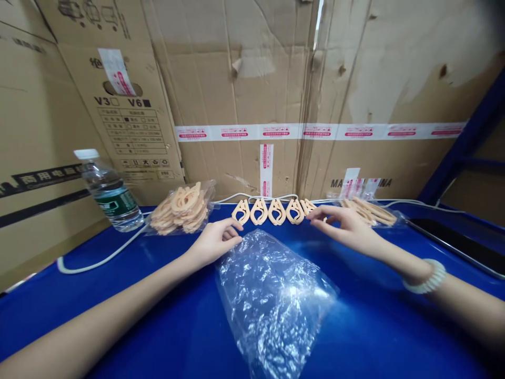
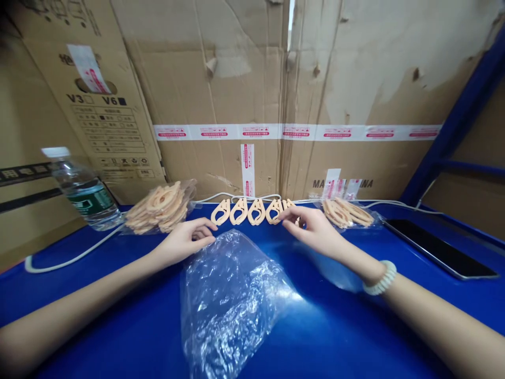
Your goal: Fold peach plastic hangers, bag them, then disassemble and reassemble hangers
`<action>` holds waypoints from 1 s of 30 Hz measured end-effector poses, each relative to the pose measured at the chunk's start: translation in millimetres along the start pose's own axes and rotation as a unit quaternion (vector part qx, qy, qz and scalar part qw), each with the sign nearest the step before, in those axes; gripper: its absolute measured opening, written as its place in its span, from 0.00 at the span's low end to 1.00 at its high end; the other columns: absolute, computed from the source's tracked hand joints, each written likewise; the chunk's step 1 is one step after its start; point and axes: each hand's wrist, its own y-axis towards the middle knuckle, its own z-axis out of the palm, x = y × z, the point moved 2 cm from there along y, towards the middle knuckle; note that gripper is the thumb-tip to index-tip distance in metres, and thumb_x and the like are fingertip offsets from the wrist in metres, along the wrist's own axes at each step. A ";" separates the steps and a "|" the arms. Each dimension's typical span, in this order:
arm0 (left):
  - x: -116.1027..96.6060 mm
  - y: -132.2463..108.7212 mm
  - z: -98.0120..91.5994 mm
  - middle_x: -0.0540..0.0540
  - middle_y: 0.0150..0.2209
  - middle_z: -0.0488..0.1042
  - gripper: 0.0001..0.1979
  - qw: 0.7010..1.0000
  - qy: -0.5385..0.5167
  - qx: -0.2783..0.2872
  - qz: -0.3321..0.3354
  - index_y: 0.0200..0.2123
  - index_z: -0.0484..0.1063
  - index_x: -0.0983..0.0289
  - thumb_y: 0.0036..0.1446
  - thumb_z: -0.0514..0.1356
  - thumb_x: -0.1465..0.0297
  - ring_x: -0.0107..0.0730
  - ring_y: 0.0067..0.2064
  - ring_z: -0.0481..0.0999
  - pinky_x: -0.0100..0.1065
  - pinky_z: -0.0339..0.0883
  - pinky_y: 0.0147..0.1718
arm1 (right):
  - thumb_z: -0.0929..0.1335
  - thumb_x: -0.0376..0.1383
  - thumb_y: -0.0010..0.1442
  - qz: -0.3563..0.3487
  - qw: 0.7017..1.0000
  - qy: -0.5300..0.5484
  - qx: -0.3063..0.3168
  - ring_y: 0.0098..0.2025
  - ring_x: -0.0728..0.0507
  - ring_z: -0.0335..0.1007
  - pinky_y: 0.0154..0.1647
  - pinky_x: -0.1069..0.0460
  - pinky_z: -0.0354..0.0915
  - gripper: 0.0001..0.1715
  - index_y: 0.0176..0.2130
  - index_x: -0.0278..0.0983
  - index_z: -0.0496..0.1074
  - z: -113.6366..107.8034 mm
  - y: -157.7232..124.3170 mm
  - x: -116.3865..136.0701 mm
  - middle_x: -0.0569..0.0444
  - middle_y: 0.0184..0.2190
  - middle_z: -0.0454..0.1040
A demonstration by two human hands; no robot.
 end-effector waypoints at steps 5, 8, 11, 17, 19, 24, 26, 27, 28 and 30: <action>1.5 9.9 4.4 0.57 0.37 0.80 0.11 0.999 -0.016 -0.030 0.031 0.38 0.72 0.64 0.54 0.58 0.64 0.37 0.37 0.81 0.38 0.75 0.39 | 0.61 0.33 0.64 -0.082 0.970 -0.228 -0.015 0.44 0.38 0.72 0.45 0.44 0.68 0.14 0.45 0.35 0.72 -13.1 16.1 -44.5 0.44 0.41 0.77; -5.7 6.7 -1.8 0.58 0.40 0.79 0.12 0.997 -0.002 -0.057 0.048 0.39 0.73 0.65 0.58 0.55 0.64 0.39 0.43 0.80 0.43 0.73 0.47 | 0.59 0.28 0.64 -0.083 0.944 -0.315 0.050 0.50 0.36 0.69 0.50 0.43 0.66 0.21 0.54 0.31 0.69 -13.4 26.9 -62.0 0.40 0.46 0.75; -25.1 -8.9 -6.9 0.59 0.45 0.78 0.13 0.993 0.037 -0.088 0.070 0.42 0.73 0.64 0.59 0.54 0.65 0.44 0.49 0.76 0.50 0.66 0.54 | 0.60 0.25 0.61 -0.075 0.931 -0.344 0.097 0.54 0.34 0.66 0.53 0.41 0.64 0.28 0.60 0.32 0.64 -12.0 40.5 -72.7 0.38 0.53 0.71; -69.2 -68.1 23.9 0.61 0.62 0.66 0.29 0.971 0.214 0.037 0.104 0.63 0.61 0.59 0.65 0.49 0.51 0.53 0.63 0.63 0.59 0.58 0.59 | 0.65 0.25 0.58 -0.051 0.909 -0.373 0.177 0.62 0.33 0.59 0.56 0.42 0.62 0.36 0.64 0.38 0.60 -5.1 64.7 -89.0 0.41 0.65 0.59; -73.0 -83.1 37.0 0.59 0.67 0.56 0.35 0.960 0.265 0.054 0.073 0.67 0.54 0.54 0.62 0.48 0.45 0.59 0.68 0.52 0.66 0.49 0.61 | 0.65 0.25 0.57 -0.045 0.903 -0.376 0.202 0.62 0.34 0.60 0.56 0.43 0.62 0.35 0.63 0.37 0.62 -5.8 67.0 -89.9 0.42 0.64 0.61; -69.3 -92.0 51.8 0.58 0.70 0.46 0.37 0.944 0.294 0.128 0.084 0.68 0.48 0.50 0.61 0.48 0.43 0.60 0.69 0.43 0.66 0.43 0.62 | 0.68 0.23 0.48 -0.019 0.888 -0.388 0.245 0.55 0.34 0.68 0.51 0.46 0.64 0.32 0.53 0.36 0.72 -22.4 50.2 -81.6 0.41 0.56 0.70; -67.3 -89.7 49.9 0.58 0.70 0.45 0.37 0.944 0.289 0.131 0.094 0.68 0.48 0.49 0.61 0.48 0.43 0.60 0.69 0.43 0.66 0.45 0.62 | 0.67 0.23 0.46 -0.006 0.885 -0.391 0.253 0.49 0.36 0.71 0.47 0.47 0.64 0.27 0.47 0.36 0.76 -31.1 34.6 -76.2 0.43 0.48 0.75; -67.0 -88.8 48.0 0.57 0.70 0.45 0.36 0.945 0.285 0.127 0.101 0.68 0.48 0.49 0.61 0.49 0.43 0.60 0.69 0.43 0.66 0.45 0.62 | 0.67 0.24 0.46 -0.001 0.884 -0.391 0.255 0.46 0.36 0.72 0.45 0.47 0.64 0.24 0.44 0.36 0.76 -35.1 25.5 -72.9 0.44 0.44 0.77; -67.3 -88.5 45.6 0.56 0.70 0.45 0.35 0.946 0.281 0.120 0.111 0.68 0.48 0.49 0.62 0.49 0.45 0.60 0.69 0.42 0.66 0.45 0.62 | 0.67 0.25 0.47 0.004 0.884 -0.391 0.255 0.44 0.37 0.73 0.44 0.47 0.64 0.21 0.42 0.37 0.76 -38.6 16.0 -69.0 0.45 0.40 0.77; -70.3 -90.5 39.1 0.54 0.71 0.45 0.32 0.946 0.277 0.097 0.136 0.67 0.50 0.49 0.64 0.51 0.50 0.58 0.70 0.41 0.66 0.43 0.62 | 0.68 0.28 0.48 0.009 0.884 -0.388 0.259 0.40 0.37 0.73 0.43 0.47 0.64 0.17 0.40 0.37 0.76 -44.3 -3.8 -59.2 0.46 0.35 0.77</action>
